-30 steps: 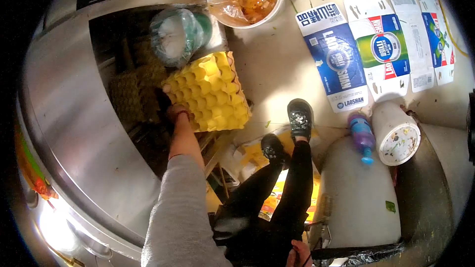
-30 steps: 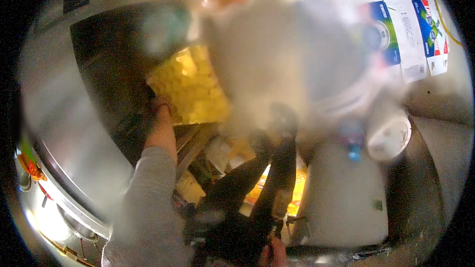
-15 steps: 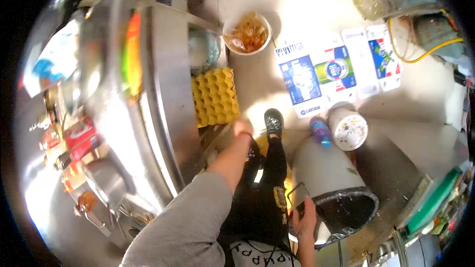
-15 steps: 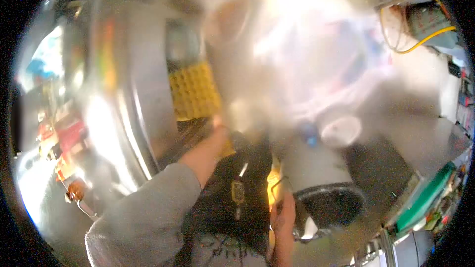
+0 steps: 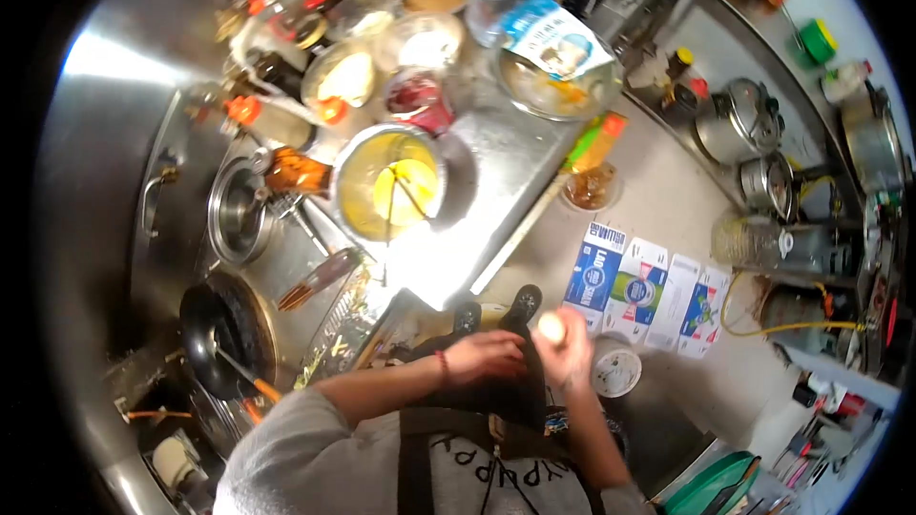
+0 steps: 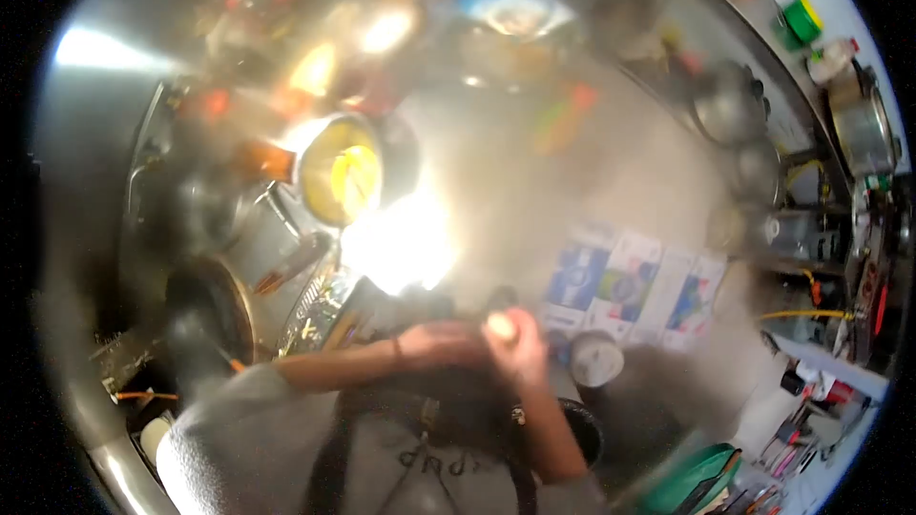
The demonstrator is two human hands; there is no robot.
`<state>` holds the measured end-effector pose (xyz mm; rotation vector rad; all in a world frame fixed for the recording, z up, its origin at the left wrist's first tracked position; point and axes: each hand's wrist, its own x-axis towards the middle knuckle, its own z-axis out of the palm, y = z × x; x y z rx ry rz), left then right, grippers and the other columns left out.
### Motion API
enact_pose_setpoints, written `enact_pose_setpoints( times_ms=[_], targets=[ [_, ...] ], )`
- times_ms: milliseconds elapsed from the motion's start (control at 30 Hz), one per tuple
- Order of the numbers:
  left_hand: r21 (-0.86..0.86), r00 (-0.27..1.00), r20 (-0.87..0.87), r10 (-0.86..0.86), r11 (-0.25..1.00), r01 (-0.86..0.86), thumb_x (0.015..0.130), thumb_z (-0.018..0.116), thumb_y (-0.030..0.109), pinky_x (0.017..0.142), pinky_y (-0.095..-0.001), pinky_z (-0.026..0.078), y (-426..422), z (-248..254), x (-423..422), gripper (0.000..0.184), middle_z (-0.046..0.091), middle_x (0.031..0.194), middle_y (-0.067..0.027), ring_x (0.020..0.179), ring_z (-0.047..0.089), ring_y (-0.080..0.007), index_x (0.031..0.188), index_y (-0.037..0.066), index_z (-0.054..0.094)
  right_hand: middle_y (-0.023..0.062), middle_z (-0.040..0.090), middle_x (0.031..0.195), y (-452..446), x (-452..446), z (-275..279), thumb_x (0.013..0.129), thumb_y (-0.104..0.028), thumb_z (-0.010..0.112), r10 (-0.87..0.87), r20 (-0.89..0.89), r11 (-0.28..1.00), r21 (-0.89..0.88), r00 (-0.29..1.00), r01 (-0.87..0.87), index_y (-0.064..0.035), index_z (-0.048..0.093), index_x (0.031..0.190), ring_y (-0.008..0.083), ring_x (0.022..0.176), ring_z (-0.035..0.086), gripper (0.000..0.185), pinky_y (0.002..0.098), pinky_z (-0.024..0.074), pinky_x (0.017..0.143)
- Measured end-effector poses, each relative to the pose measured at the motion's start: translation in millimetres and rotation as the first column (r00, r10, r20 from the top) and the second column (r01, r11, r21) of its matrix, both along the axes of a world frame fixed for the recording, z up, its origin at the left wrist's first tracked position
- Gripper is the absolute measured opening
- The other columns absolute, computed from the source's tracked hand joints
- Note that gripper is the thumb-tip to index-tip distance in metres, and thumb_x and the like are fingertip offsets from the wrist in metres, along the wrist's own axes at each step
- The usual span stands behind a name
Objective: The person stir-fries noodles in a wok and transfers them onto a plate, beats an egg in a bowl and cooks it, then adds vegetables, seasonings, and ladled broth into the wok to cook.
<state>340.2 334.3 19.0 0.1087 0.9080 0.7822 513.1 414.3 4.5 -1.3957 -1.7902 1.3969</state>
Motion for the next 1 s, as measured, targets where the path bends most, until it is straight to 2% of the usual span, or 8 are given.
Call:
enact_pose_setpoints(
  times_ms=[200,300,533,600,800,833,933,1000],
  targets=[
    [0.027,0.557,0.049,0.829,0.557,-0.83,0.089,0.047,0.025,0.086,-0.0379,0.046,-26.4,44.1,-80.3,0.03,0.054,0.1,-0.0113,0.098,0.055,-0.0263,0.11,0.004,0.047,0.0143,0.052,0.098,106.1,-180.9,118.9,0.073,-0.008,0.065,0.398,0.047,0.627,0.715,0.916,-0.309,-0.0009,0.05,0.106,0.0267,0.085,0.056,0.037,0.0311,0.0457,0.073],
    [0.061,0.287,0.043,0.957,0.284,-0.957,0.088,0.049,0.023,0.087,-0.0421,0.044,-6.8,83.7,-111.4,0.025,0.054,0.097,-0.0096,0.096,0.053,-0.0254,0.108,0.008,0.047,0.0134,0.052,0.095,128.6,-212.7,91.3,0.076,-0.012,0.062,0.561,0.294,0.51,0.614,0.774,-0.603,-0.0017,0.05,0.108,0.0269,0.083,0.055,0.036,0.0297,0.0451,0.074],
    [0.026,0.332,0.003,0.943,0.331,-0.943,0.086,0.05,0.021,0.082,-0.0424,0.046,-12.4,114.7,-120.5,0.021,0.058,0.097,-0.0077,0.089,0.057,-0.0212,0.103,0.011,0.045,0.015,0.053,0.093,85.8,-184.4,134.2,0.077,-0.013,0.06,0.379,-0.102,0.835,0.465,0.92,-0.293,-0.0006,0.049,0.107,0.0297,0.083,0.055,0.034,0.0319,0.0449,0.074],
    [0.161,0.459,0.067,0.886,0.445,-0.881,0.081,0.057,0.03,0.083,-0.0368,0.04,-26.6,107.3,-113.7,0.042,0.045,0.109,-0.0064,0.1,0.045,-0.0223,0.115,0.011,0.043,0.0157,0.052,0.096,72.7,-157.5,119.3,0.077,-0.012,0.06,0.409,0.316,0.509,0.699,0.856,-0.502,-0.0006,0.049,0.106,0.0312,0.087,0.054,0.033,0.033,0.0441,0.076],
    [0.424,0.766,0.098,0.636,0.669,-0.61,0.086,0.049,0.022,0.071,-0.038,0.051,-33.6,-1.7,-77.5,0.029,0.054,0.106,-0.0055,0.094,0.056,-0.0179,0.111,0.012,0.04,0.0177,0.051,0.095,7.2,-82.8,128.4,0.078,-0.013,0.06,0.16,0.297,0.727,0.61,0.941,-0.316,-0.0008,0.05,0.102,0.0329,0.083,0.053,0.028,0.0361,0.0438,0.074],
    [0.625,0.717,-0.372,0.589,0.73,-0.276,0.086,0.049,0.021,0.07,-0.0371,0.052,-33.1,-29.0,-65.9,0.03,0.055,0.105,-0.0044,0.091,0.056,-0.016,0.112,0.012,0.04,0.0177,0.051,0.095,-2.6,-70.3,135.1,0.079,-0.013,0.059,0.079,0.291,0.744,0.619,0.954,-0.251,-0.0007,0.05,0.101,0.0326,0.083,0.053,0.027,0.036,0.0437,0.073],
    [0.461,0.838,0.176,0.516,0.71,-0.533,0.086,0.05,0.018,0.065,-0.0333,0.051,-49.3,-17.1,-45.6,0.031,0.057,0.099,-0.0018,0.084,0.057,-0.0113,0.115,0.012,0.041,0.0176,0.051,0.094,-32.2,-33.1,141.2,0.081,-0.013,0.056,-0.069,0.282,0.8,0.589,0.957,-0.115,-0.0001,0.049,0.102,0.0319,0.082,0.053,0.025,0.0356,0.043,0.071],
    [0.258,0.867,0.265,0.421,0.836,-0.485,0.086,0.049,0.018,0.065,-0.0316,0.051,-56.6,81.5,-36.0,0.029,0.056,0.099,-0.002,0.084,0.057,-0.0121,0.113,0.012,0.043,0.0185,0.052,0.093,-48.0,-12.7,147.9,0.082,-0.014,0.055,-0.126,0.316,0.791,0.604,0.94,-0.097,0.0,0.046,0.106,0.0334,0.084,0.052,0.029,0.0356,0.0427,0.074]
  ],
)
